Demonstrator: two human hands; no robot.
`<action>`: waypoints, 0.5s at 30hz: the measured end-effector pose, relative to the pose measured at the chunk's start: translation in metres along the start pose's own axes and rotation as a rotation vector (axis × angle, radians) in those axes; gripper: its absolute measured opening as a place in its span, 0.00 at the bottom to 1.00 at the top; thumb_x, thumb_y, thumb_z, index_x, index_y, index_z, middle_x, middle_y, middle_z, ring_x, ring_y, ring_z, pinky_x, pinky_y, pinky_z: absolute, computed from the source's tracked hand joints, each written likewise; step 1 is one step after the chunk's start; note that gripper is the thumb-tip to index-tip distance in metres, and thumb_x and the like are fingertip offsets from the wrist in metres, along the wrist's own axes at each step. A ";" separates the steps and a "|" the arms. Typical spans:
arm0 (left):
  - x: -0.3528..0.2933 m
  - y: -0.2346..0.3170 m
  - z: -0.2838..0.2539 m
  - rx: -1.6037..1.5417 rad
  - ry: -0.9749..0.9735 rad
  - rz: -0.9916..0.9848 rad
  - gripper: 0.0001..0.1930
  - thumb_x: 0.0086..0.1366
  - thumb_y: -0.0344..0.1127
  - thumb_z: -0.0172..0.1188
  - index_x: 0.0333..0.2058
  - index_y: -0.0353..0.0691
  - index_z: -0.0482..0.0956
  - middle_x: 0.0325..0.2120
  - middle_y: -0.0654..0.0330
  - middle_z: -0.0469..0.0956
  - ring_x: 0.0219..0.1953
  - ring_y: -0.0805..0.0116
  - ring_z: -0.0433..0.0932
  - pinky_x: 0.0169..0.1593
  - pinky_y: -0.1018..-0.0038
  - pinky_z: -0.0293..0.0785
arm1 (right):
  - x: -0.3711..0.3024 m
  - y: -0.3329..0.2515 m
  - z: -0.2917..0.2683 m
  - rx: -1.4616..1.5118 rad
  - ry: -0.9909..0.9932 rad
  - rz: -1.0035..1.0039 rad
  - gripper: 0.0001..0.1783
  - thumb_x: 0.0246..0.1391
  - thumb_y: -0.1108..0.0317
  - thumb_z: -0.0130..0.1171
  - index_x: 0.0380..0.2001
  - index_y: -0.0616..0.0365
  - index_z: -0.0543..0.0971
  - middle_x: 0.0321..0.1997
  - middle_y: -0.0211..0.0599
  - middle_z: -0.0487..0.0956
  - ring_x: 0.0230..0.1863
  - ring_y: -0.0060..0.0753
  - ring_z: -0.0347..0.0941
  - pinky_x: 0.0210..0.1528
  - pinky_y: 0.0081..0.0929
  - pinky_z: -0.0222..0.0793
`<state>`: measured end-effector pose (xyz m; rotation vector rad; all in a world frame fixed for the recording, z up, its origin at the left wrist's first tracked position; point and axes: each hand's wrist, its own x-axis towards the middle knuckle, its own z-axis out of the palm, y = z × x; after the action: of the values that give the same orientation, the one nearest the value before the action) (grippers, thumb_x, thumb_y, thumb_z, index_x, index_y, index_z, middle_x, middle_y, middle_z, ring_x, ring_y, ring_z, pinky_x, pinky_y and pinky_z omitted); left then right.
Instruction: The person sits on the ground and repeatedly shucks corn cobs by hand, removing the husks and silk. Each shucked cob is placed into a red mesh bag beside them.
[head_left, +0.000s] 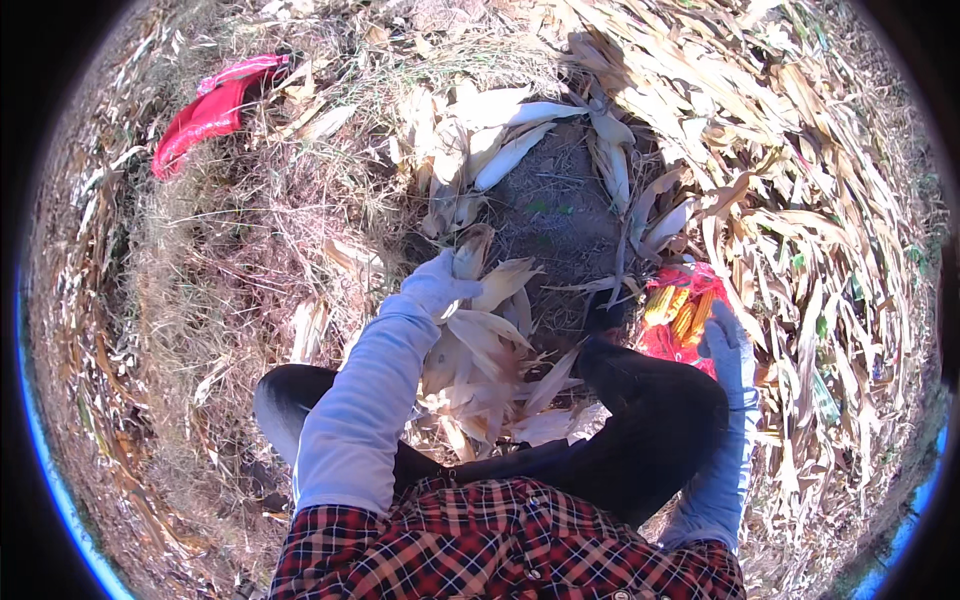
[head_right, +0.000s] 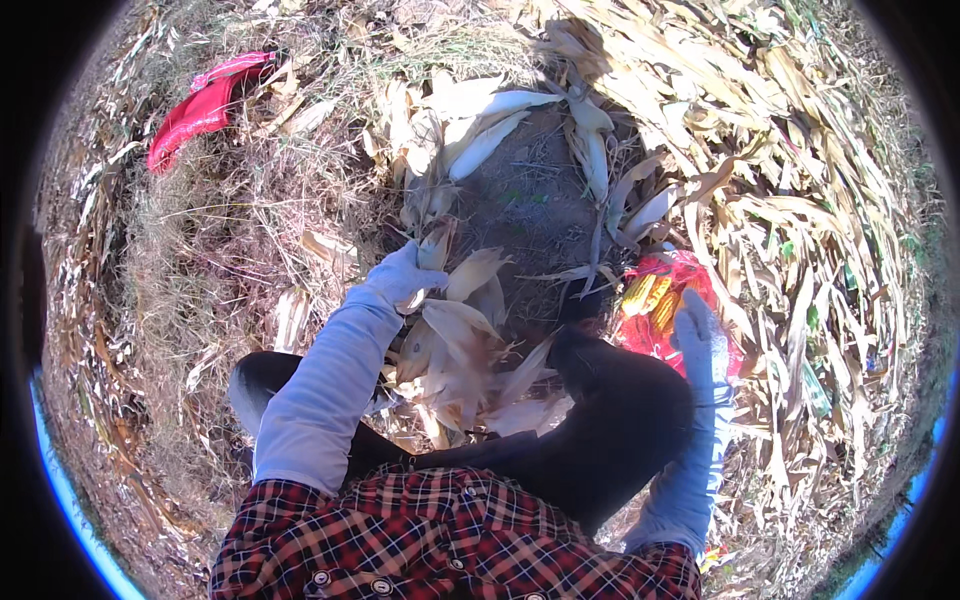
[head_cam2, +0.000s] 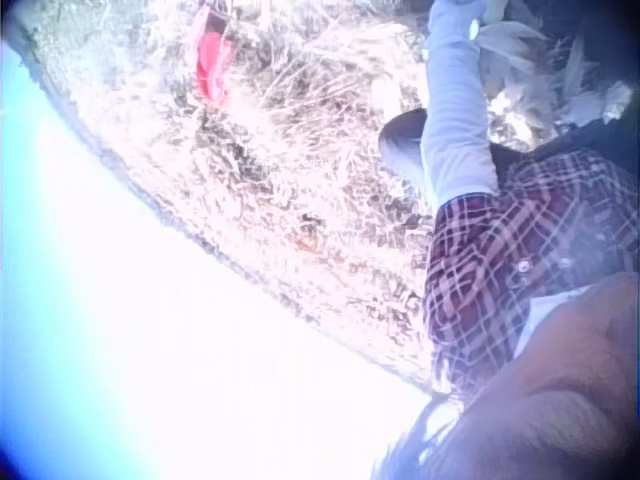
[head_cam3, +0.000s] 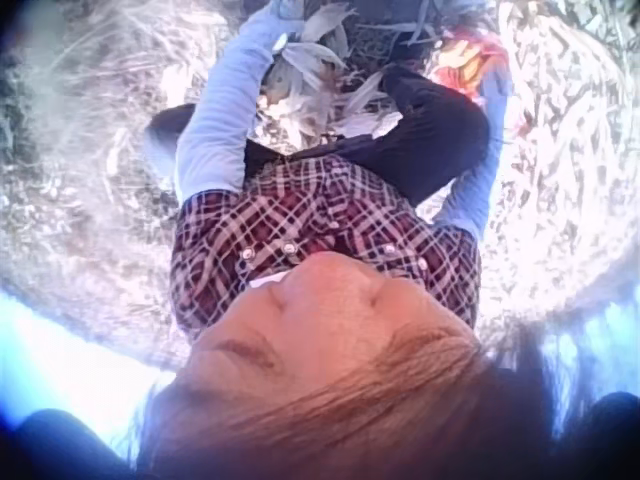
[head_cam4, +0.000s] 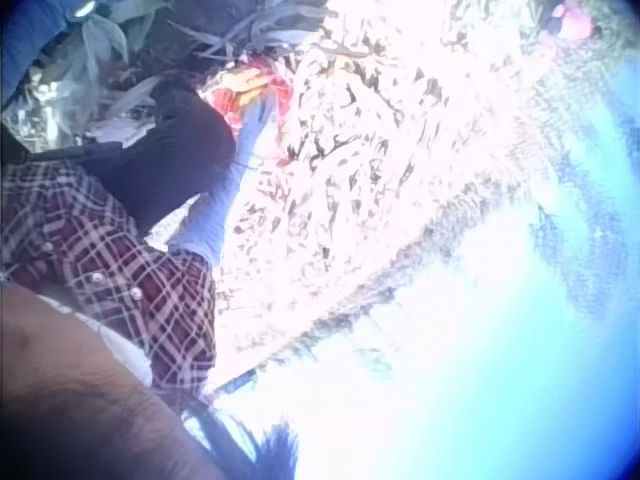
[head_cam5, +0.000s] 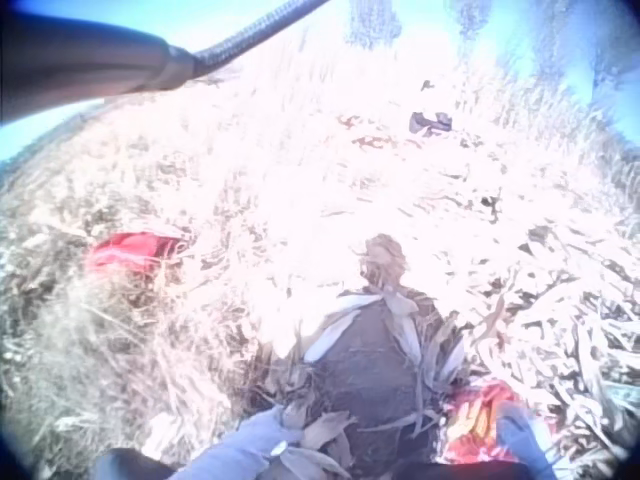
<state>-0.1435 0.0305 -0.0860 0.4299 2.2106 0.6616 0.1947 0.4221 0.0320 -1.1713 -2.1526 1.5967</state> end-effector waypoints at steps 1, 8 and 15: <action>-0.014 0.008 -0.003 -0.126 0.056 0.023 0.48 0.52 0.50 0.80 0.65 0.32 0.67 0.50 0.53 0.82 0.52 0.58 0.82 0.56 0.65 0.76 | -0.004 -0.043 0.006 0.027 -0.016 -0.102 0.27 0.68 0.72 0.58 0.68 0.63 0.70 0.39 0.27 0.77 0.31 0.15 0.68 0.33 0.17 0.69; -0.159 0.087 -0.017 -1.087 0.056 0.289 0.26 0.68 0.45 0.69 0.57 0.37 0.73 0.45 0.61 0.81 0.45 0.74 0.79 0.47 0.72 0.80 | -0.088 -0.232 0.115 -0.379 -0.566 -0.498 0.31 0.64 0.68 0.66 0.68 0.56 0.72 0.52 0.35 0.81 0.51 0.26 0.76 0.58 0.29 0.73; -0.184 0.034 0.009 -1.312 -0.049 0.521 0.19 0.79 0.45 0.51 0.56 0.36 0.74 0.47 0.56 0.80 0.47 0.66 0.81 0.52 0.70 0.80 | -0.089 -0.144 0.274 0.100 -0.804 -0.223 0.37 0.67 0.55 0.62 0.72 0.57 0.63 0.58 0.46 0.79 0.57 0.39 0.77 0.60 0.32 0.74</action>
<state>-0.0148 -0.0304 0.0360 0.2818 1.1766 2.0952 0.0245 0.1526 0.0768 -0.2279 -2.4560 2.2803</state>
